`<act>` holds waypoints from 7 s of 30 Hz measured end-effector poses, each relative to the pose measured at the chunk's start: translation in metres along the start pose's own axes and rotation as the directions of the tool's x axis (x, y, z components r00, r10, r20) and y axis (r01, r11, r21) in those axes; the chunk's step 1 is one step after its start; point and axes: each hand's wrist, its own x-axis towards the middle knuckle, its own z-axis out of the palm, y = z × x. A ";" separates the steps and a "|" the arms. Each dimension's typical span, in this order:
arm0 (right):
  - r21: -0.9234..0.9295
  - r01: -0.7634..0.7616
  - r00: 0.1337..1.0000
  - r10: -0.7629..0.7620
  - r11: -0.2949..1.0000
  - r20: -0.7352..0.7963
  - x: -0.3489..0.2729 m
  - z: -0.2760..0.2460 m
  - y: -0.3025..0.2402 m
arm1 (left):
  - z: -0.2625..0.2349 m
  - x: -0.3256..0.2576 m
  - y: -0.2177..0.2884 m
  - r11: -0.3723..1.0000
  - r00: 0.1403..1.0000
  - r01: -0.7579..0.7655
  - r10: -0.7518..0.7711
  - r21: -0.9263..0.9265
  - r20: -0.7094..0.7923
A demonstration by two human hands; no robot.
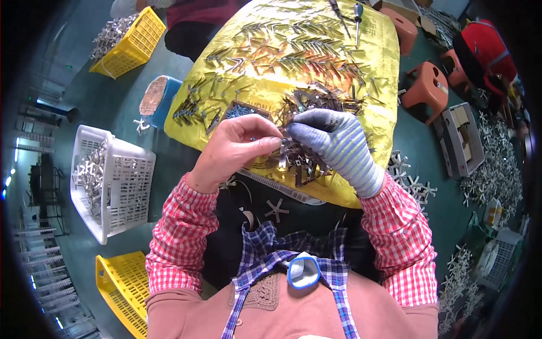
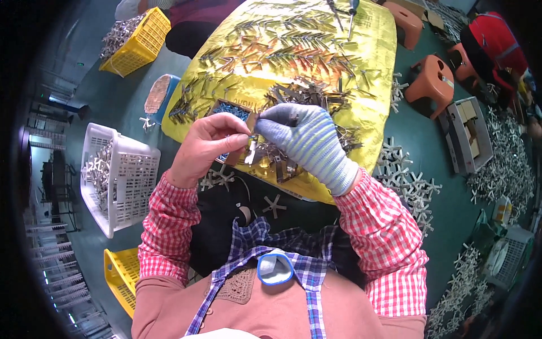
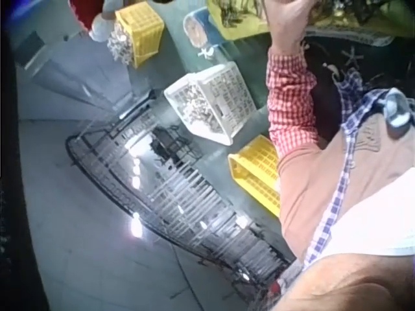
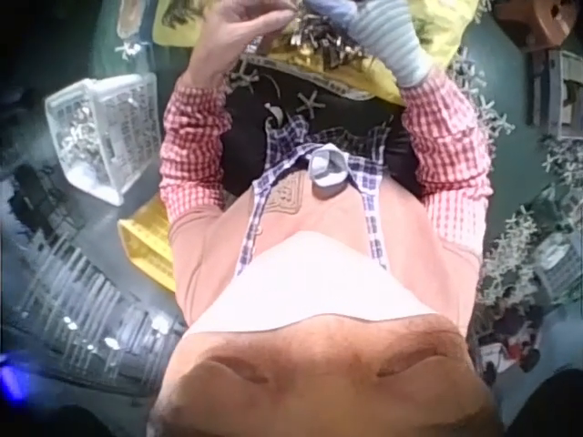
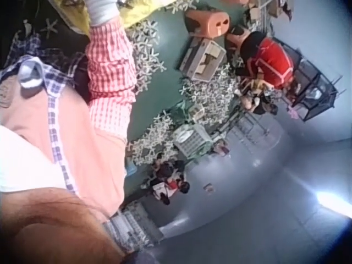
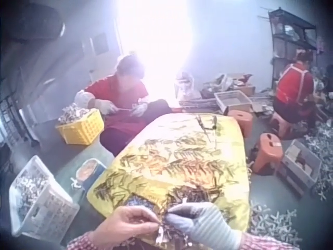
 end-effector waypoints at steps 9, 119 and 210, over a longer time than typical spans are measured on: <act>-0.102 0.142 0.989 -0.145 0.985 -0.021 0.001 0.004 0.006 | 0.004 -0.002 -0.005 0.991 0.994 -0.069 0.077 0.112 -0.073; 0.288 -0.128 0.981 0.079 0.949 0.177 -0.002 -0.021 -0.005 | -0.052 0.000 -0.014 0.577 0.894 0.129 0.284 0.807 -0.346; 0.033 0.182 0.981 -0.180 0.983 -0.077 -0.018 -0.028 -0.004 | -0.057 0.176 0.029 0.928 0.909 -0.171 0.278 0.331 -0.310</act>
